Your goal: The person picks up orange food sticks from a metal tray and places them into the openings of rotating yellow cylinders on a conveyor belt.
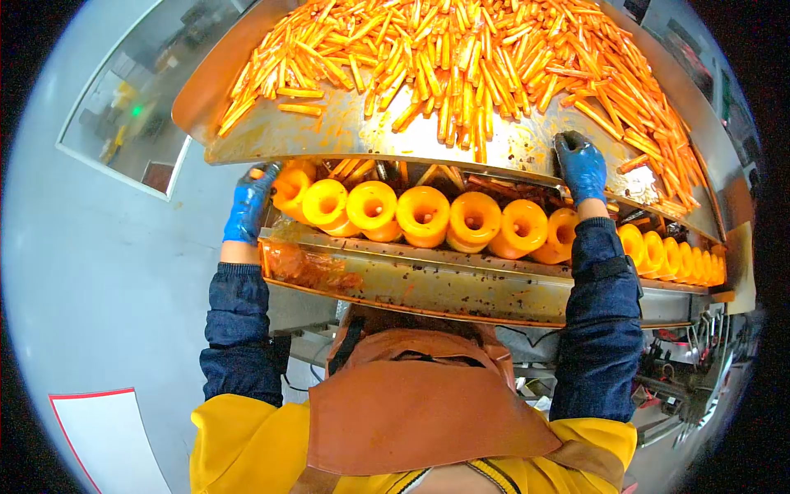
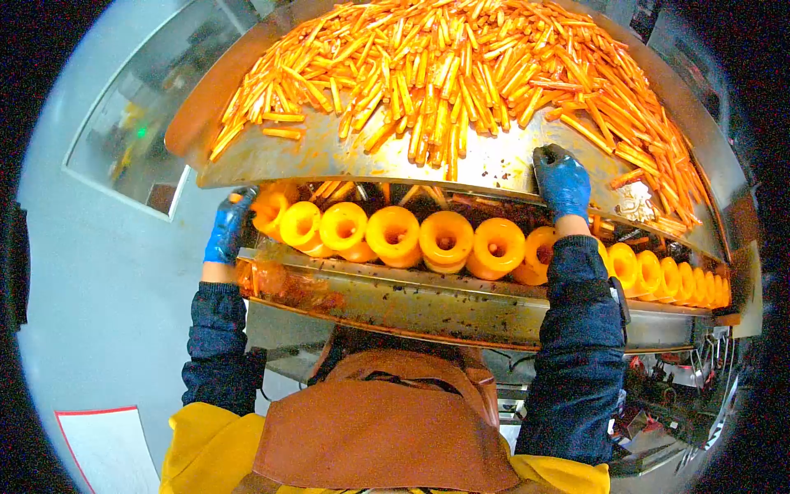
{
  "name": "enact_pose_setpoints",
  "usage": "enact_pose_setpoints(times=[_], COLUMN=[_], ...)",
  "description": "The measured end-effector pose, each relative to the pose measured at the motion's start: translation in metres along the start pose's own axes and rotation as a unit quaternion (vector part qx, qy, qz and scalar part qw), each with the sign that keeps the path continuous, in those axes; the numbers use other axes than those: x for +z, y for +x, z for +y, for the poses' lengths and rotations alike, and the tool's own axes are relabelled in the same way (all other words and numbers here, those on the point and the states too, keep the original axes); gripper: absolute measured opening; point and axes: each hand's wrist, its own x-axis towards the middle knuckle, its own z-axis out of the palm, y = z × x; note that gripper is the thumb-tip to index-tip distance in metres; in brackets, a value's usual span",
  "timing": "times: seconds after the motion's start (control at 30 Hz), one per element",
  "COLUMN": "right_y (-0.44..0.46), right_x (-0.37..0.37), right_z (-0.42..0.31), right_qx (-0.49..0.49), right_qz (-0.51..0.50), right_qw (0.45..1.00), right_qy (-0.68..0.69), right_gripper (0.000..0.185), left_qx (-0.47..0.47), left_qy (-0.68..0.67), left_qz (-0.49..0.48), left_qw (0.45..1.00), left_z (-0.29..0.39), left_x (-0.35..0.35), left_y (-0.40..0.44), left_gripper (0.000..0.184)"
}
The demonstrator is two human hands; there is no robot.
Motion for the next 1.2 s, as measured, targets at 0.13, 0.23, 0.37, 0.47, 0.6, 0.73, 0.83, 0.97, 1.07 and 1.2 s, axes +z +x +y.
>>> enact_pose_setpoints(times=[0.13,0.23,0.37,0.47,0.6,0.73,0.83,0.97,1.07,1.2], right_y=[0.004,0.003,0.003,0.002,-0.001,0.000,-0.003,-0.004,-0.002,0.001], right_x=[0.005,0.005,0.006,0.004,0.000,0.001,-0.006,-0.004,-0.002,0.002], right_z=[0.004,0.003,0.004,0.002,-0.003,-0.001,-0.006,-0.006,-0.005,0.000], right_qx=[-0.001,0.007,0.006,0.004,0.029,0.029,0.035,0.027,0.032,0.011], right_qz=[0.005,0.002,0.007,0.014,0.018,0.018,0.009,0.020,0.015,0.006], right_qw=[1.000,1.000,1.000,1.000,0.999,0.999,0.999,0.999,0.999,1.000], right_qy=[0.002,0.006,0.014,0.005,0.014,0.025,0.037,0.042,0.024,0.022], right_gripper=[0.039,0.039,0.040,0.039,0.037,0.037,0.038,0.037,0.039,0.039], left_qx=[0.316,0.448,0.451,0.369,0.255,0.191,0.168,0.137,0.163,0.140], left_qy=[0.227,0.263,0.326,0.363,0.441,0.547,0.525,0.296,0.041,-0.082], left_qz=[0.120,-0.002,-0.023,-0.016,-0.011,-0.132,-0.197,-0.207,-0.226,-0.069], left_qw=[0.913,0.854,0.830,0.855,0.860,0.804,0.811,0.922,0.960,0.984], left_z=[0.014,0.041,0.086,0.128,0.166,0.172,0.158,0.127,0.121,0.111], left_x=[0.033,0.083,0.162,0.200,0.247,0.277,0.272,0.233,0.187,0.148], left_y=[0.004,0.018,0.079,0.112,0.154,0.161,0.163,0.176,0.144,0.124], left_gripper=[0.033,0.026,0.023,0.034,0.051,0.049,0.044,0.037,0.039,0.029])
